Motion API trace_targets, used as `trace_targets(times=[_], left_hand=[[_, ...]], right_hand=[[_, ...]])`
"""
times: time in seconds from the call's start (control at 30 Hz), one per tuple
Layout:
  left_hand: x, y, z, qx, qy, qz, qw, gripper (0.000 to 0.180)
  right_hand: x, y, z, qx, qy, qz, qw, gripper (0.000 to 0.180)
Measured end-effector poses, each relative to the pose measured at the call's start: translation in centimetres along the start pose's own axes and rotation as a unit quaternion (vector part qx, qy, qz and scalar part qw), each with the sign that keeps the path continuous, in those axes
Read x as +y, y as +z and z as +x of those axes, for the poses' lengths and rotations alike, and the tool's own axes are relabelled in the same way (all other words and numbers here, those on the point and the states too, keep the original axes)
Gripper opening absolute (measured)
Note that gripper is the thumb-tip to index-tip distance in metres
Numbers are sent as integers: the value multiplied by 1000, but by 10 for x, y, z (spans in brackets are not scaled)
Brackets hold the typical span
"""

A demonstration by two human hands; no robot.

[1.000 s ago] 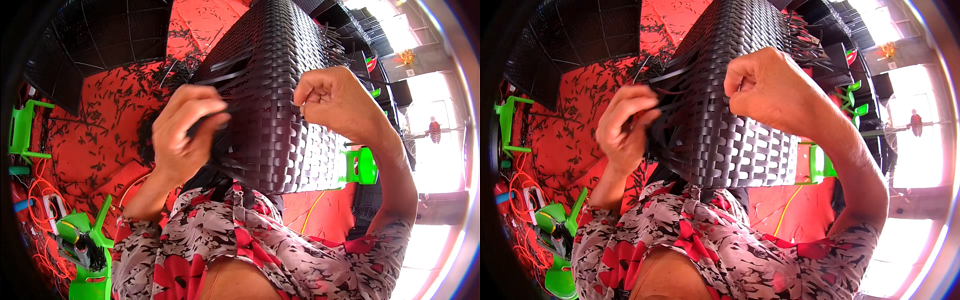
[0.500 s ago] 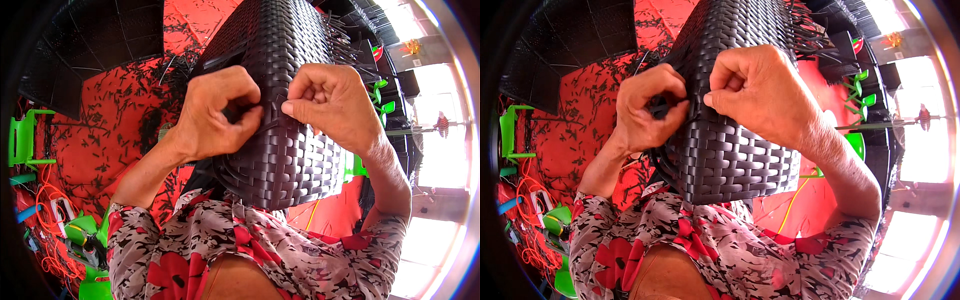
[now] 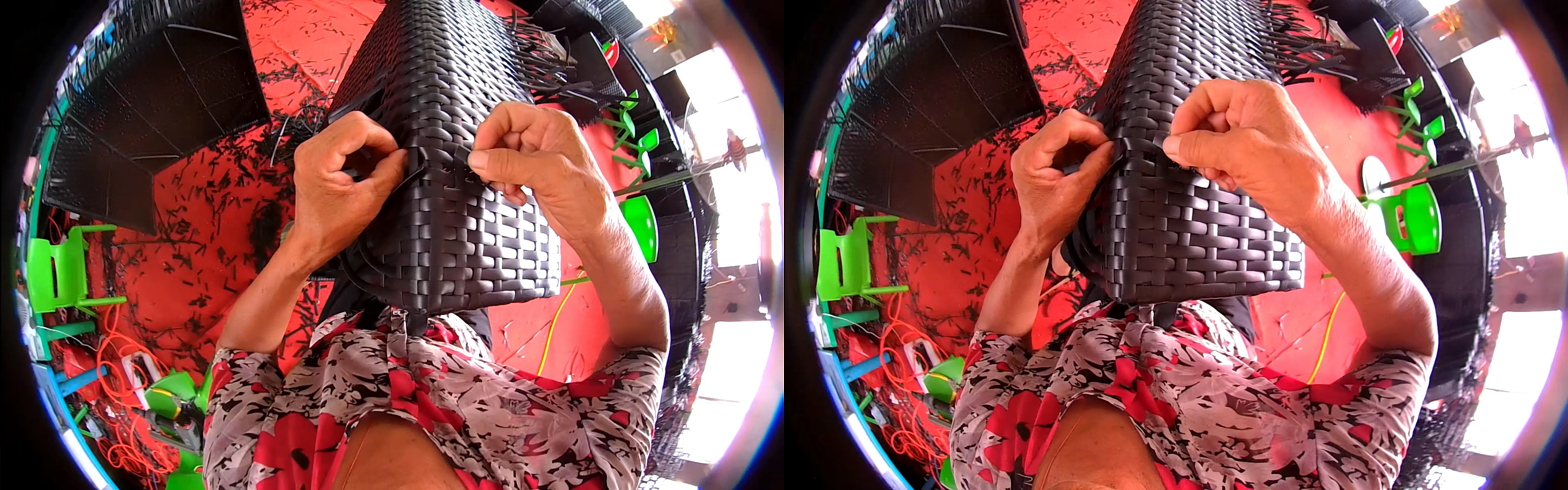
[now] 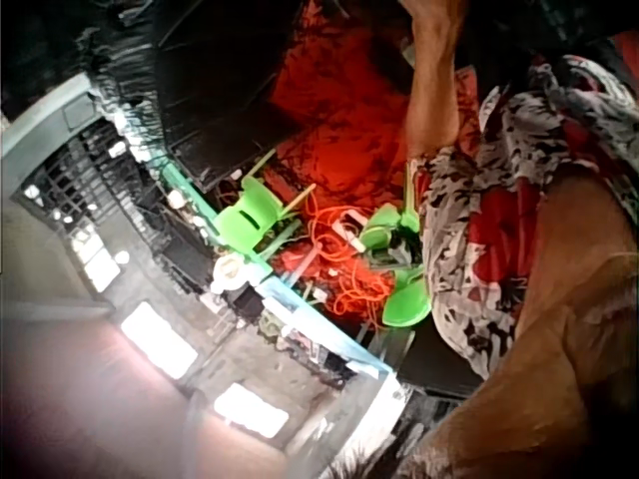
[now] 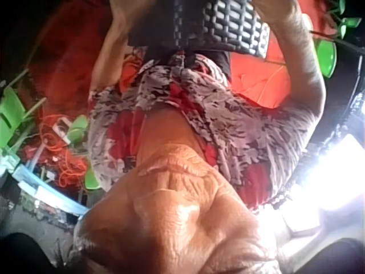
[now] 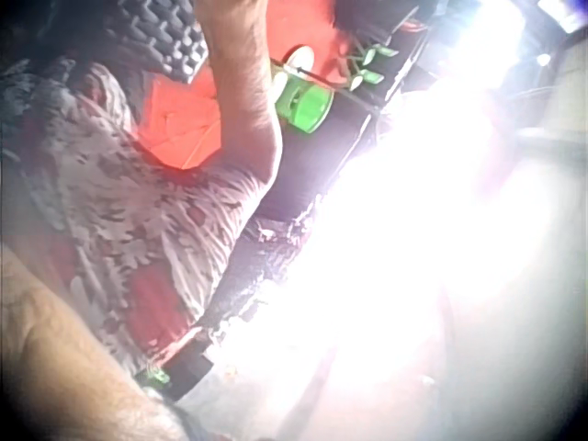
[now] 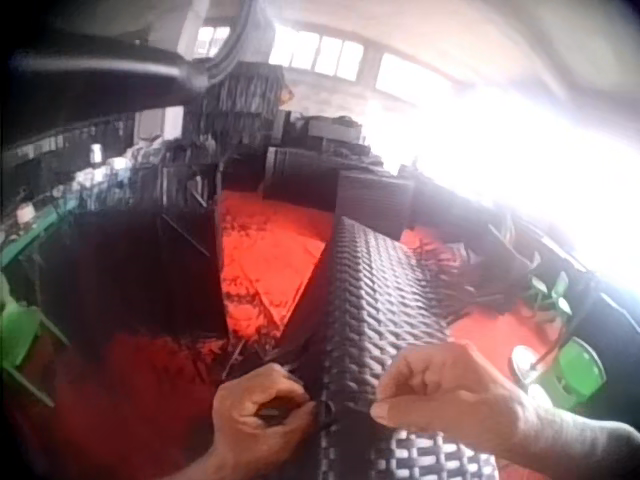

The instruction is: The person weaves black plastic strips into a furniture frame by hand, sliding them through existing gaps and pulling them tight.

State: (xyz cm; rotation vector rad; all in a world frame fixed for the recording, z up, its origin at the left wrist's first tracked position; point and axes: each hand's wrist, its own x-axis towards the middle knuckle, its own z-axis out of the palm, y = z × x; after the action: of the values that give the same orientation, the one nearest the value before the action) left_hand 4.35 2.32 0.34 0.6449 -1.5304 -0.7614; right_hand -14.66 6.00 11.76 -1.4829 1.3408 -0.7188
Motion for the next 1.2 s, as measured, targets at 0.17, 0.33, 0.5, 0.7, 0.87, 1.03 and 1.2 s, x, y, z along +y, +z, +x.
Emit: trace_targets(times=[0.17, 0.33, 0.5, 0.7, 0.87, 1.03, 1.2], left_hand=[[6, -3, 1, -28, -15, 24, 999, 12], [0, -6, 0, -61, -26, -13, 998, 15], [3, -10, 3, -93, -68, -25, 993, 15], [5, -10, 2, -98, -116, -111, 982, 14], [3, -13, 1, -98, -123, -114, 981, 13], [1, -15, -3, -81, -100, -106, 986, 11], [-1, -15, -6, -59, -103, -129, 984, 11]], right_hand=[[-1, 0, -2, 8, -4, -14, 1000, 9], [-3, -2, 4, -23, 7, -70, 997, 10], [-4, 0, 9, -39, 17, -96, 994, 12], [-17, -1, 14, -69, 50, -142, 986, 12], [-10, 2, 16, -67, -3, -131, 989, 10], [1, 13, 10, -6, -62, -116, 991, 10], [7, 24, 2, 58, -143, -141, 978, 10]])
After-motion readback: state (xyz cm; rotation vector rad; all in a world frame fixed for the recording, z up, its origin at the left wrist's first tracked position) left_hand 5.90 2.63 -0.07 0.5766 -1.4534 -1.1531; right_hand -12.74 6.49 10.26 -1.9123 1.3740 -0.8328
